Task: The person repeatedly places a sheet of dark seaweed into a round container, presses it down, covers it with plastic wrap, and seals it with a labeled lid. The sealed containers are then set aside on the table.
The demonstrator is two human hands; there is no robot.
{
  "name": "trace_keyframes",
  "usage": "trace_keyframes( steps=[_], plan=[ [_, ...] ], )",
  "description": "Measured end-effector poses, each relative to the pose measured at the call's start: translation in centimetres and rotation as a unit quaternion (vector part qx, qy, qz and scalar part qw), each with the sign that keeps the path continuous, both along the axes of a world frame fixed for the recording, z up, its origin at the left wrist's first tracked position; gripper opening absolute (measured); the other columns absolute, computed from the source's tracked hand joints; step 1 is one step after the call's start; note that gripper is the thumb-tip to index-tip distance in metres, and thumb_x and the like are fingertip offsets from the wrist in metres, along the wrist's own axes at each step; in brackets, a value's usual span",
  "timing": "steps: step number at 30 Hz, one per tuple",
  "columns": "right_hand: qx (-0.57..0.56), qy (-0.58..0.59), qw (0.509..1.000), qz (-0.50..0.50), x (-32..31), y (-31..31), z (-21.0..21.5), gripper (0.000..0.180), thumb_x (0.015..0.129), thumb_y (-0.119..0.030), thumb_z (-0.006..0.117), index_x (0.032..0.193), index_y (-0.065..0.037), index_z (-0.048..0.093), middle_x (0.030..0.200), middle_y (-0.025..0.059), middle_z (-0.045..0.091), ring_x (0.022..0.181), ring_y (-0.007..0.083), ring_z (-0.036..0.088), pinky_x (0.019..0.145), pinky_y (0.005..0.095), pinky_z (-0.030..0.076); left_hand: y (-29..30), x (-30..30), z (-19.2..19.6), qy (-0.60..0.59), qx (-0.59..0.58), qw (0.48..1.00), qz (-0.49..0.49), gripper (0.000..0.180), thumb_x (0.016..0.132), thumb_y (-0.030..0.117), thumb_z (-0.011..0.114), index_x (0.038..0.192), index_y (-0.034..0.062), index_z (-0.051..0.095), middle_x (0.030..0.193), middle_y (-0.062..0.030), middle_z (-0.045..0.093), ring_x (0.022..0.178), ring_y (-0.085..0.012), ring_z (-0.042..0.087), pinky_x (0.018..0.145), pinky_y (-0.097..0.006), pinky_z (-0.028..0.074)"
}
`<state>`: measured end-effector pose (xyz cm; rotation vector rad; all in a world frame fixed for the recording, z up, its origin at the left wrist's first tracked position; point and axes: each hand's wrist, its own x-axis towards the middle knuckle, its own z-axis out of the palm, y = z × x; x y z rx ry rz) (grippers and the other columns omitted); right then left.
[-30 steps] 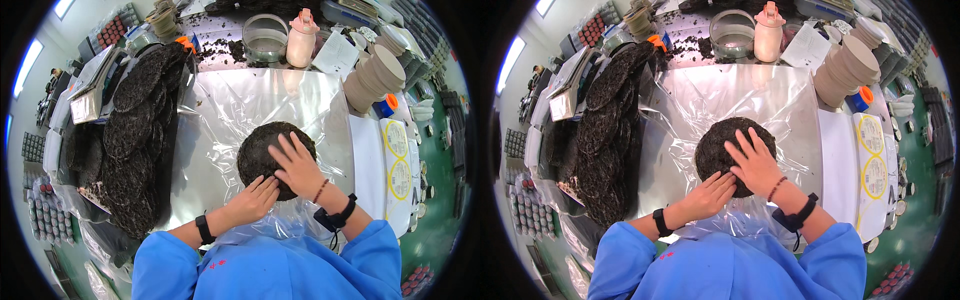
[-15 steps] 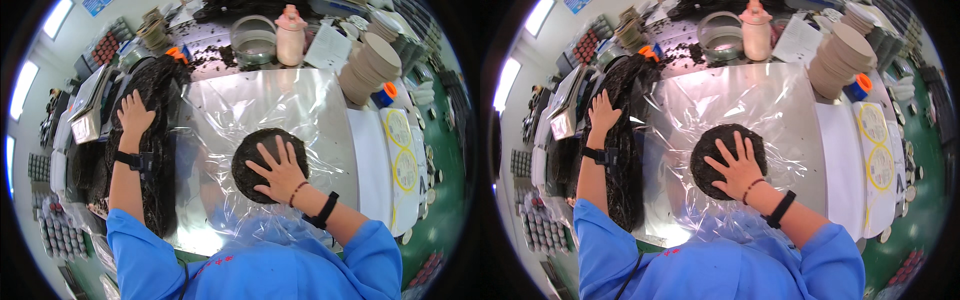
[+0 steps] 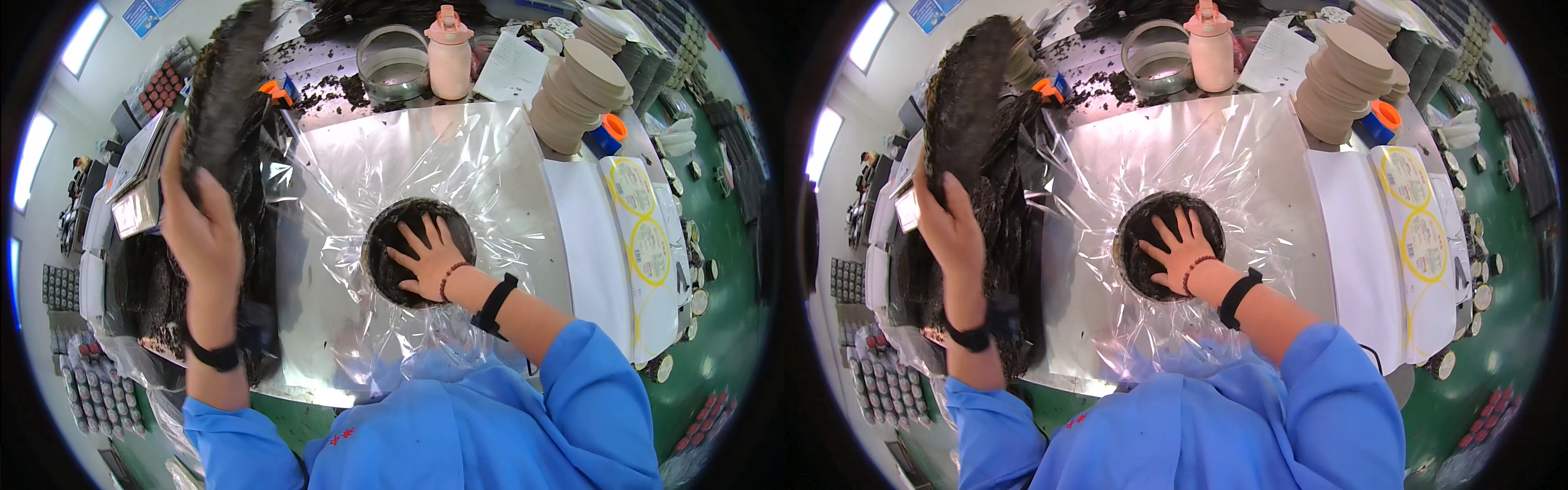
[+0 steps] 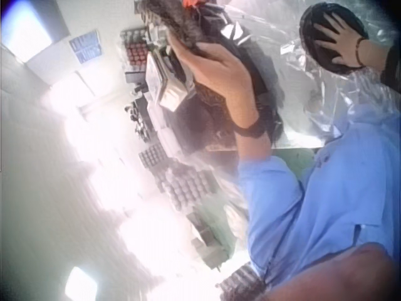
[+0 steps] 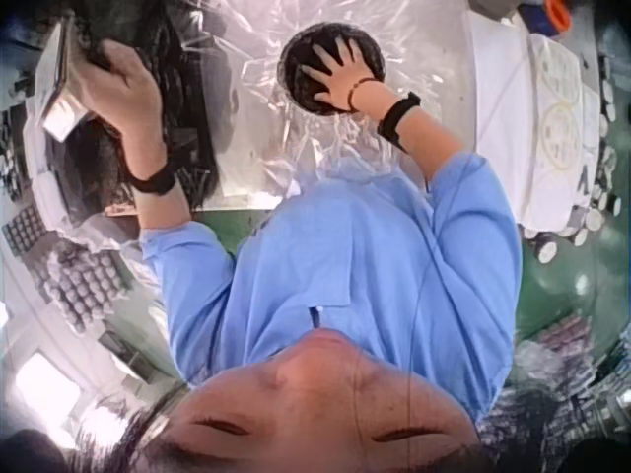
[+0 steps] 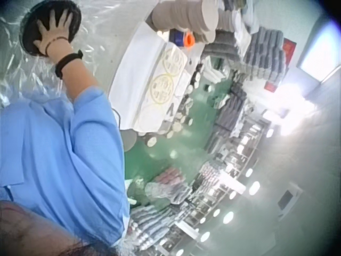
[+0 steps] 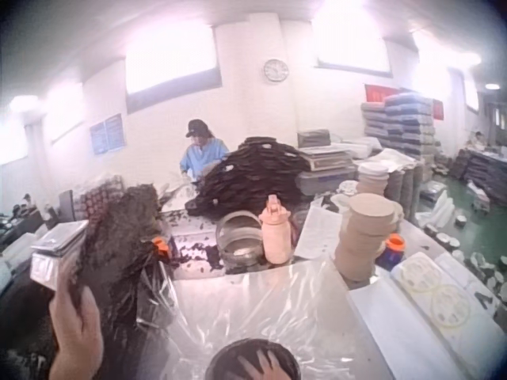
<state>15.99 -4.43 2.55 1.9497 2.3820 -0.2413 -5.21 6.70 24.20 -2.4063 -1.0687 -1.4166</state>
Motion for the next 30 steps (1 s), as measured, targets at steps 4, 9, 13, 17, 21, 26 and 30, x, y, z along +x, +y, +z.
trace_keyframes(
  steps=[4,9,13,17,21,26,30],
  plan=[
    [-0.051,0.012,0.999,0.01,-0.9,0.0,2.9,0.067,0.087,-0.056,0.053,0.147,-0.031,0.036,0.157,0.0138,0.021,0.141,0.05,0.009,0.109,0.0679,0.004,-4.4,1.0,-5.9,-0.173,-0.178,0.967,-0.05,0.044,0.096,0.007,0.045,0.137,-0.0075,0.038,0.127,-0.0181,0.052,0.115,-0.0221,0.051,0.102,-0.033,0.037],
    [-0.001,0.145,0.989,-0.04,2.6,2.5,4.8,0.041,0.091,-0.043,0.055,0.119,-0.015,0.065,0.121,0.0206,0.061,0.112,0.0408,0.057,0.095,0.0466,0.045,-6.7,1.4,-11.0,-0.474,-0.376,0.781,-0.156,0.044,0.096,0.006,0.047,0.137,-0.0031,0.037,0.128,-0.0142,0.051,0.116,-0.0204,0.05,0.102,-0.034,0.038],
    [0.191,0.428,0.839,-0.277,5.4,2.4,5.8,0.034,0.093,-0.038,0.053,0.1,-0.009,0.069,0.093,0.0191,0.068,0.087,0.0346,0.066,0.076,0.0416,0.052,-8.4,2.0,-15.0,-0.541,-0.618,0.538,-0.19,0.048,0.091,0.002,0.045,0.139,0.0024,0.036,0.134,-0.0149,0.049,0.118,-0.0296,0.052,0.103,-0.046,0.042],
    [0.17,0.164,0.939,-0.251,5.9,3.5,2.8,0.037,0.092,-0.042,0.055,0.104,-0.009,0.066,0.087,0.0163,0.068,0.082,0.0338,0.066,0.072,0.0447,0.052,-11.4,5.2,-17.6,-0.489,-0.524,0.685,-0.132,0.051,0.087,-0.004,0.05,0.135,0.0019,0.037,0.131,-0.0169,0.048,0.121,-0.0269,0.049,0.103,-0.043,0.042],
    [0.244,0.14,0.934,-0.219,6.0,3.1,0.9,0.034,0.091,-0.041,0.057,0.104,-0.01,0.063,0.08,0.0116,0.067,0.07,0.0336,0.065,0.062,0.0438,0.052,-9.7,6.2,-13.7,-0.052,0.004,0.993,-0.101,0.041,0.08,0.005,0.065,0.119,0.0016,0.055,0.13,-0.0181,0.045,0.127,-0.0309,0.04,0.106,-0.043,0.032],
    [0.261,0.09,0.94,-0.2,5.2,3.0,0.3,0.03,0.09,-0.037,0.059,0.105,-0.011,0.058,0.079,0.0092,0.063,0.062,0.0326,0.064,0.054,0.0428,0.051,-7.7,9.6,-20.2,0.27,-0.176,0.94,-0.112,0.034,0.084,0.035,0.064,0.077,0.0025,0.072,0.114,-0.0143,0.056,0.12,-0.0335,0.044,0.111,-0.052,0.024],
    [0.274,0.114,0.935,-0.195,5.4,3.3,0.5,0.026,0.09,-0.034,0.06,0.1,-0.01,0.057,0.078,0.0088,0.063,0.061,0.0322,0.064,0.053,0.0423,0.051,-7.4,8.7,-19.1,0.273,-0.291,0.892,-0.211,0.042,0.083,0.04,0.065,0.098,0.0018,0.071,0.122,-0.0164,0.054,0.13,-0.0318,0.037,0.113,-0.057,0.017]
  ],
)
